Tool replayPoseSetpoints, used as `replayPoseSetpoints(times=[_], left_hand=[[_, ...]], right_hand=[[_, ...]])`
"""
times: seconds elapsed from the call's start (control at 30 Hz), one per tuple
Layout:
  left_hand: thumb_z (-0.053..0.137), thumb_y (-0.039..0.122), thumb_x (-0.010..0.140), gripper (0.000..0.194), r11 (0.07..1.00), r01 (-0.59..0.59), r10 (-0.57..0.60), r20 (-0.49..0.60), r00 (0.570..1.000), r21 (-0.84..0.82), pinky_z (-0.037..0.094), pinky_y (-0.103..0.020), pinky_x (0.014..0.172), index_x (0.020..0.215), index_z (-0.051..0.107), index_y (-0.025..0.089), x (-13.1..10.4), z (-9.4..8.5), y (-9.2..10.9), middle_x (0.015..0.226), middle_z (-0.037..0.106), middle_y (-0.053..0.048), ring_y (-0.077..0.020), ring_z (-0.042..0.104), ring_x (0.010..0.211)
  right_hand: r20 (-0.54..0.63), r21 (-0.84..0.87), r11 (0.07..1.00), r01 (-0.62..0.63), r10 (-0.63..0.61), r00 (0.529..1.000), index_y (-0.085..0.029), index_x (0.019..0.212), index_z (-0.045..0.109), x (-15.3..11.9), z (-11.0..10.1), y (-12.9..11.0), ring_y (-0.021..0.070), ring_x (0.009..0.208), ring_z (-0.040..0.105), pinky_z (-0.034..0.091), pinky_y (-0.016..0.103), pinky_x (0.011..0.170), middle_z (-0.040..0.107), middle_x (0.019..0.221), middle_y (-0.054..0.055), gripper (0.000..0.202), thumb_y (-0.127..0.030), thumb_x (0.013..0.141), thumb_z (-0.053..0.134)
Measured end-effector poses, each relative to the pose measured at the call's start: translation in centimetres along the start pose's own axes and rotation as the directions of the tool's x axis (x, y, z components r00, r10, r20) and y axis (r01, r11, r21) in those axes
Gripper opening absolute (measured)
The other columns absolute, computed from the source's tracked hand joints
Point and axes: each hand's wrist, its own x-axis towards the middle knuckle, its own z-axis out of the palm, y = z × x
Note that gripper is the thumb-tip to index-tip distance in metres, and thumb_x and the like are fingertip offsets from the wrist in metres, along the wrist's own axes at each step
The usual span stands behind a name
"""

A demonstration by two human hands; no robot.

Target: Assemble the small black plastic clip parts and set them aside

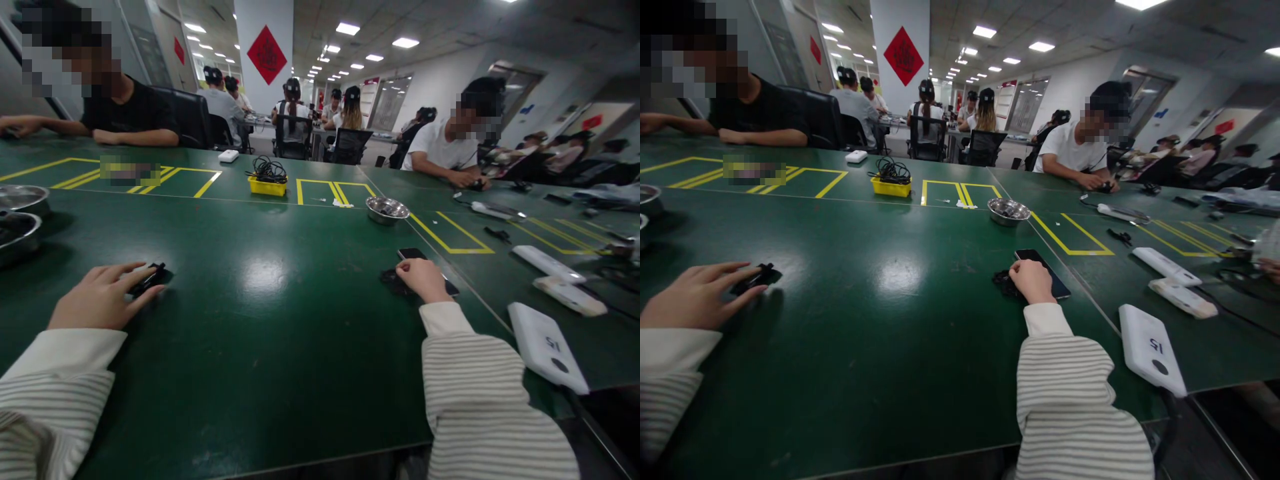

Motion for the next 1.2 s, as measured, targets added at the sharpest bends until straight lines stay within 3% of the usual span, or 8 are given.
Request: replayPoseSetpoints(times=[0.23,0.4,0.5,0.67,0.8,0.97,1.1,1.2], left_hand=[[0.041,0.040,0.081,0.034,0.871,-0.366,0.364,-0.071,0.929,-0.329,0.039,-0.038,0.087,0.097,0.061,0.017,1.8,-1.9,8.1,0.105,0.057,-0.008,-0.0222,0.049,0.096],[0.045,0.039,0.080,0.039,0.739,-0.368,0.428,-0.029,0.903,-0.564,0.041,-0.035,0.085,0.110,0.052,0.016,2.5,-3.9,16.5,0.107,0.056,-0.008,-0.0218,0.048,0.099],[0.051,0.039,0.076,0.047,0.674,-0.327,0.434,-0.002,0.901,-0.662,0.042,-0.035,0.084,0.116,0.046,0.015,2.6,-4.5,19.6,0.104,0.057,-0.008,-0.0216,0.049,0.096],[0.054,0.030,0.074,0.036,0.572,-0.190,0.383,0.055,0.922,-0.798,0.046,-0.030,0.073,0.107,0.054,0.017,2.7,-4.0,19.7,0.088,0.060,-0.005,-0.0173,0.055,0.080],[0.053,0.028,0.074,0.023,0.494,-0.112,0.339,0.072,0.938,-0.862,0.046,-0.028,0.066,0.093,0.061,0.018,3.1,-3.6,18.7,0.085,0.061,-0.004,-0.0153,0.056,0.072],[0.057,0.033,0.071,0.027,0.351,0.000,0.214,0.081,0.974,-0.936,0.047,-0.030,0.069,0.094,0.061,0.018,3.3,-3.6,18.6,0.085,0.060,-0.004,-0.0142,0.055,0.069],[0.060,0.033,0.070,0.041,0.154,0.129,0.131,0.150,0.980,-0.980,0.048,-0.031,0.073,0.106,0.054,0.015,3.5,-3.8,18.8,0.082,0.059,-0.005,-0.0149,0.056,0.073],[0.059,0.031,0.071,0.036,0.116,0.134,0.160,0.152,0.975,-0.984,0.048,-0.031,0.072,0.103,0.056,0.015,3.8,-4.0,19.0,0.090,0.057,-0.006,-0.0149,0.056,0.075]], right_hand=[[0.027,0.102,0.981,0.163,-0.167,0.986,-0.021,0.080,0.067,-1.9,-0.2,-4.8,0.0187,0.078,0.060,0.041,0.025,0.067,0.067,0.079,0.006,0.021,-0.029,0.072,0.050],[-0.002,0.109,0.959,0.260,-0.261,0.965,-0.019,0.076,0.064,-5.7,-0.4,-10.7,0.0179,0.070,0.060,0.041,0.025,0.060,0.065,0.077,0.006,0.022,-0.032,0.074,0.046],[-0.034,0.119,0.936,0.331,-0.330,0.943,-0.017,0.077,0.062,-8.0,-0.4,-13.7,0.0177,0.070,0.059,0.041,0.026,0.059,0.063,0.080,0.006,0.027,-0.035,0.078,0.042],[-0.050,0.225,0.880,0.418,-0.418,0.907,-0.015,0.082,0.061,-9.3,-0.3,-14.6,0.0159,0.072,0.057,0.041,0.025,0.061,0.061,0.081,0.007,0.030,-0.039,0.080,0.043],[-0.045,0.514,0.695,0.503,-0.564,0.825,-0.015,0.091,0.062,-8.5,0.0,-13.1,0.0130,0.067,0.056,0.042,0.024,0.061,0.062,0.076,0.004,0.033,-0.042,0.074,0.053],[0.004,0.760,0.509,0.404,-0.625,0.780,-0.014,0.095,0.061,-7.9,0.8,-12.4,0.0105,0.064,0.057,0.044,0.022,0.061,0.064,0.076,0.003,0.035,-0.037,0.068,0.061],[-0.049,0.785,0.460,0.415,-0.622,0.782,-0.013,0.093,0.061,-8.4,1.4,-13.3,0.0097,0.063,0.055,0.043,0.021,0.059,0.063,0.075,0.003,0.034,-0.035,0.067,0.063],[-0.122,0.739,0.465,0.487,-0.618,0.776,-0.014,0.092,0.061,-8.7,1.6,-13.9,0.0095,0.063,0.053,0.041,0.022,0.058,0.062,0.076,0.002,0.032,-0.033,0.067,0.063]])
